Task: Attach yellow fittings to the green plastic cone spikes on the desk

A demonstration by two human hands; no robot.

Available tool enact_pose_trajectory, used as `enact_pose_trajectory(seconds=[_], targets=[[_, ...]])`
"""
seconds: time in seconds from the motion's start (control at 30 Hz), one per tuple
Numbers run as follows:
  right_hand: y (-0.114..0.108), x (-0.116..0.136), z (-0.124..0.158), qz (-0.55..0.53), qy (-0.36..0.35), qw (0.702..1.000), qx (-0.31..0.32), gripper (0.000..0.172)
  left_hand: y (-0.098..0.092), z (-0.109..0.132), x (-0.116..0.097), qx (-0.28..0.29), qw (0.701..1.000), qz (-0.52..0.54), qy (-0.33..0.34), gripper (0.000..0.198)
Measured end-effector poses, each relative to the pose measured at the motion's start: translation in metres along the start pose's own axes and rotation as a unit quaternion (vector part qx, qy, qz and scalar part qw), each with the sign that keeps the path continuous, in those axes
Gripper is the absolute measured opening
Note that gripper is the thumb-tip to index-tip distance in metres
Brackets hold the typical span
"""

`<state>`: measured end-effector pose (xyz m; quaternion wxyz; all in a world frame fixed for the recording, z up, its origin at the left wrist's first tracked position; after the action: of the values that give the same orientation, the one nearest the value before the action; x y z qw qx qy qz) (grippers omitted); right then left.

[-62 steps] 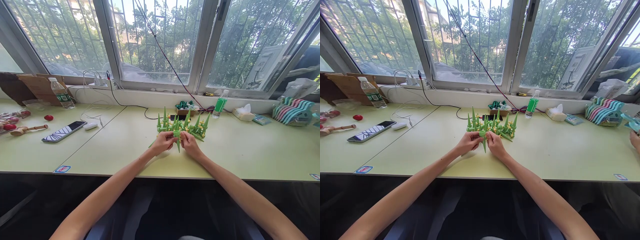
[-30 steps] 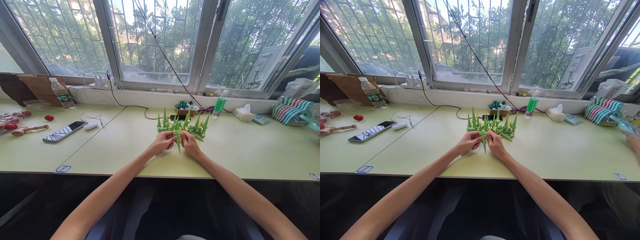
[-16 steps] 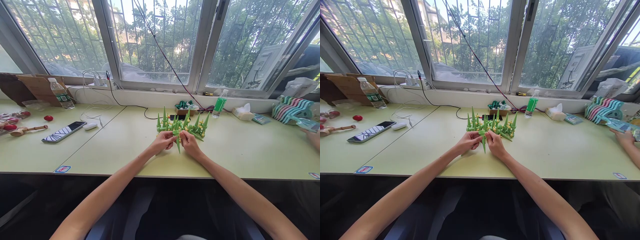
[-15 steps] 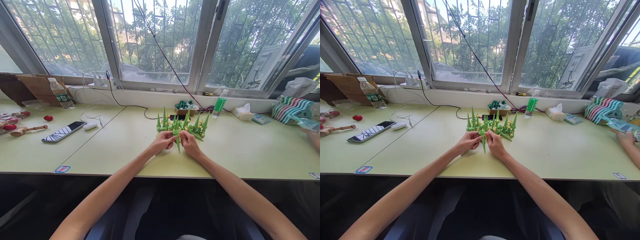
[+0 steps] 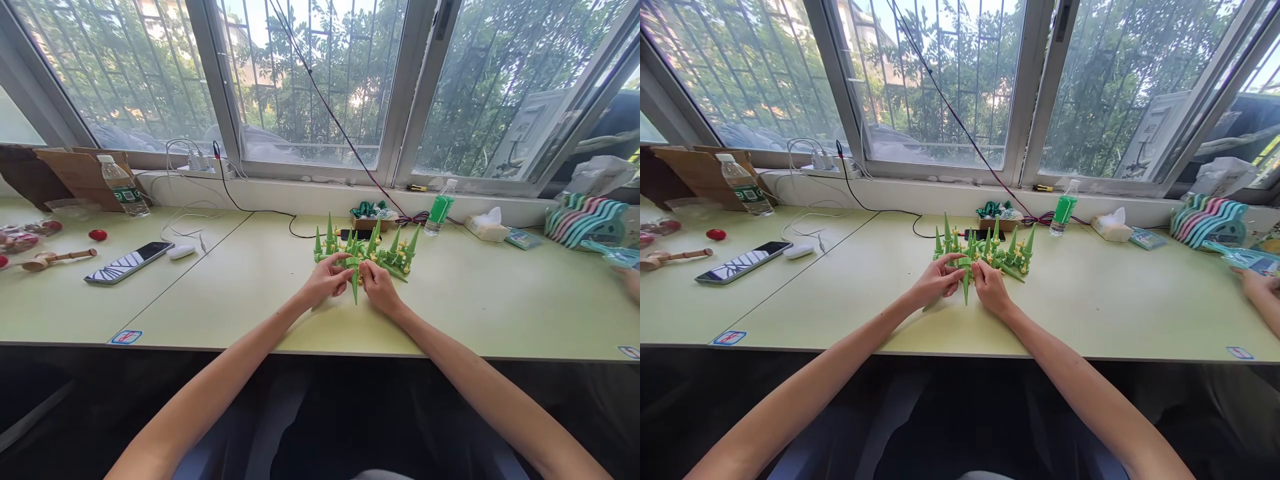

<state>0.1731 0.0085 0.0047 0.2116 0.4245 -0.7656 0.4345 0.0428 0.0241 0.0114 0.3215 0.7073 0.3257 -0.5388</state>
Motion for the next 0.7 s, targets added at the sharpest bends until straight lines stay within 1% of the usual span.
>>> enact_pose_trajectory(seconds=[0.07, 0.17, 0.33, 0.4, 0.5, 0.57, 0.7], targets=[[0.0, 0.002, -0.001, 0.011, -0.007, 1.0, -0.003, 0.043, 0.0, 0.0, -0.001, 0.002, 1.0, -0.009, 0.006, 0.063], [0.0, 0.004, -0.001, 0.029, -0.019, 0.999, -0.002, 0.043, 0.0, 0.0, -0.002, -0.002, 0.999, -0.038, 0.02, 0.056], [0.0, 0.003, -0.001, 0.034, -0.015, 0.999, 0.003, 0.04, -0.003, -0.001, 0.001, -0.031, 0.994, -0.098, 0.036, 0.049], [-0.001, 0.001, -0.001, 0.027, -0.002, 1.0, -0.001, 0.038, -0.006, -0.002, 0.002, -0.046, 0.988, -0.143, 0.046, 0.044], [-0.005, -0.004, -0.001, 0.037, 0.012, 0.999, -0.024, 0.033, -0.008, -0.002, -0.002, -0.073, 0.963, -0.244, 0.085, 0.037], [-0.008, -0.005, -0.002, 0.072, 0.001, 0.997, -0.036, 0.028, -0.007, -0.001, -0.005, -0.079, 0.942, -0.307, 0.111, 0.034], [-0.008, -0.008, -0.002, 0.148, -0.024, 0.988, -0.037, 0.02, -0.004, 0.001, -0.006, -0.083, 0.915, -0.374, 0.127, 0.034]])
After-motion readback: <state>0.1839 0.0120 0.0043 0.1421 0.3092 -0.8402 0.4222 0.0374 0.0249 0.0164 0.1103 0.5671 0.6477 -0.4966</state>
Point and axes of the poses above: each hand's wrist, its own z-axis away from the middle knuckle, its own y-axis out of the palm, x = y × z, the point moved 7 cm from there along -z, towards the middle knuckle, and after that the axes turned 8 degrees about z, right-handed, at the moved point
